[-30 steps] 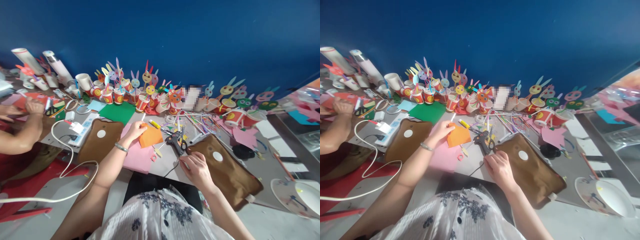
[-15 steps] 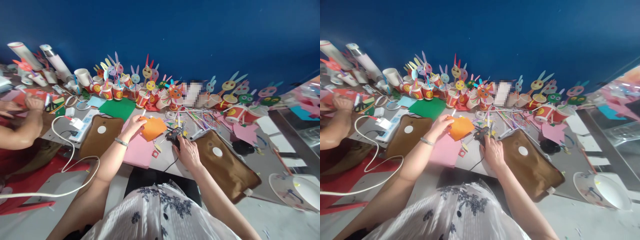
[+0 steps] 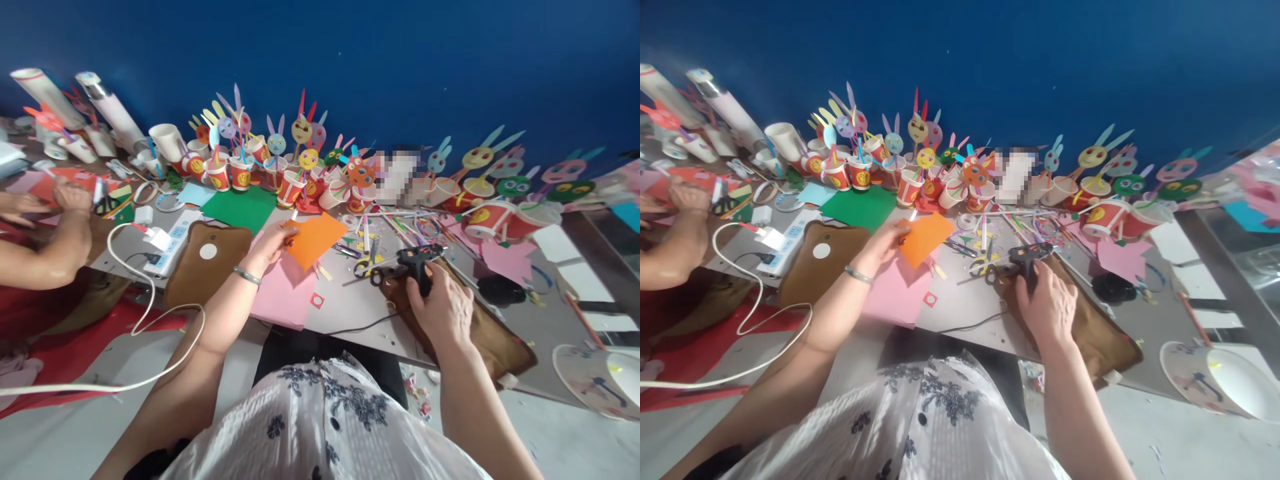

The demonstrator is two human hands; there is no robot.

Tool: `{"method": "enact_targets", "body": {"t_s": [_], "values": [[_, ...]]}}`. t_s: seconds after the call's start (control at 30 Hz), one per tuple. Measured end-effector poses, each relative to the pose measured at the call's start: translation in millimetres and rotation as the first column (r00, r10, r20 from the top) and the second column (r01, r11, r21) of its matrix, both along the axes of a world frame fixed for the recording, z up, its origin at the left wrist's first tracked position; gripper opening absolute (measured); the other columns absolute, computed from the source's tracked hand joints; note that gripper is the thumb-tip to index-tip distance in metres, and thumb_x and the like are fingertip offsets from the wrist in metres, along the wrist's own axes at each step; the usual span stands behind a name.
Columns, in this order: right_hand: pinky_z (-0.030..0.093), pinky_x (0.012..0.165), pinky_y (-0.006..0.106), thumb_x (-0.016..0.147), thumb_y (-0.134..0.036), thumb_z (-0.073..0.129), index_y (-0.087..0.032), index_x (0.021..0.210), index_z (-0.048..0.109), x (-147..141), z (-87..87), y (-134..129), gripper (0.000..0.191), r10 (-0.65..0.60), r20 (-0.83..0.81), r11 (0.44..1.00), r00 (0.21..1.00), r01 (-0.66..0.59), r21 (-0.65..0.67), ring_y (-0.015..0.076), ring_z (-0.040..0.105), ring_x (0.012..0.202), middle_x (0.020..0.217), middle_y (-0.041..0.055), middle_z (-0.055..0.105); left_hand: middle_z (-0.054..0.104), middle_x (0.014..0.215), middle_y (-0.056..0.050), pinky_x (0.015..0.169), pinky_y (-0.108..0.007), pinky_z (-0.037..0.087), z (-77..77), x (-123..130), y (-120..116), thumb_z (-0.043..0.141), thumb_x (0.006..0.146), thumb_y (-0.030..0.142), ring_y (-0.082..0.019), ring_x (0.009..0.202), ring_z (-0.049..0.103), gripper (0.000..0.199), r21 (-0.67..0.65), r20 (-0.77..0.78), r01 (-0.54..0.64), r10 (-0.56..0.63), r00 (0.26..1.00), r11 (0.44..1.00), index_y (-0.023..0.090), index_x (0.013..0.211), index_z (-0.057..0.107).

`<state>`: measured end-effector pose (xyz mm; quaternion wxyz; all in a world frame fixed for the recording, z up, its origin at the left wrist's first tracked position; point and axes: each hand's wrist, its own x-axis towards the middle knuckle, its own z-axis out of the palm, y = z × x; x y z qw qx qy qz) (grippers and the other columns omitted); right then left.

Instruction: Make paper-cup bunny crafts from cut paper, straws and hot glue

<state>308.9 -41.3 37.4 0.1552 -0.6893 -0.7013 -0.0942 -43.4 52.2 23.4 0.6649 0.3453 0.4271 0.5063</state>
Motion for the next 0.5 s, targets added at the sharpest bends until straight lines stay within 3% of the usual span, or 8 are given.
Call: {"method": "enact_targets", "body": {"t_s": [0.23, 0.37, 0.5], "values": [[0.045, 0.091, 0.051, 0.094, -0.042, 0.046, -0.011, 0.133, 0.054, 34.4, 3.4, 5.4, 0.05, -0.093, 0.047, 0.985, 0.995, 0.099, -0.144, 0.0366, 0.067, 0.107, 0.108, 0.0228, 0.073, 0.052, 0.063, 0.004, 0.046, -0.016, 0.031, 2.6, -4.4, -3.1, 0.079, 0.072, 0.03, -0.005, 0.051, 0.045, 0.025, 0.04, -0.046, 0.114, -0.112, 0.993, 0.993, 0.016, 0.072, 0.058], [0.045, 0.092, 0.055, 0.092, -0.044, 0.05, -0.014, 0.127, 0.059, 39.3, 8.9, 5.9, 0.047, -0.144, 0.102, 0.96, 0.984, 0.164, -0.227, 0.0402, 0.064, 0.11, 0.112, 0.0228, 0.07, 0.057, 0.068, 0.004, 0.051, -0.016, 0.038, 3.8, -6.7, -0.9, 0.079, 0.075, 0.025, -0.006, 0.056, 0.053, 0.02, 0.029, 0.012, 0.072, -0.072, 0.997, 0.997, 0.017, 0.076, 0.061], [0.041, 0.096, 0.062, 0.096, -0.05, 0.043, -0.019, 0.121, 0.061, 17.2, 19.1, -5.1, 0.045, -0.114, 0.107, 0.99, 0.988, 0.122, -0.073, 0.0467, 0.054, 0.121, 0.127, 0.0243, 0.062, 0.065, 0.074, 0.003, 0.058, -0.017, 0.046, 6.1, -6.6, 2.9, 0.077, 0.077, 0.021, -0.007, 0.065, 0.062, 0.017, -0.05, 0.08, -0.042, 0.046, 0.996, 0.998, 0.016, 0.083, 0.062]]}}
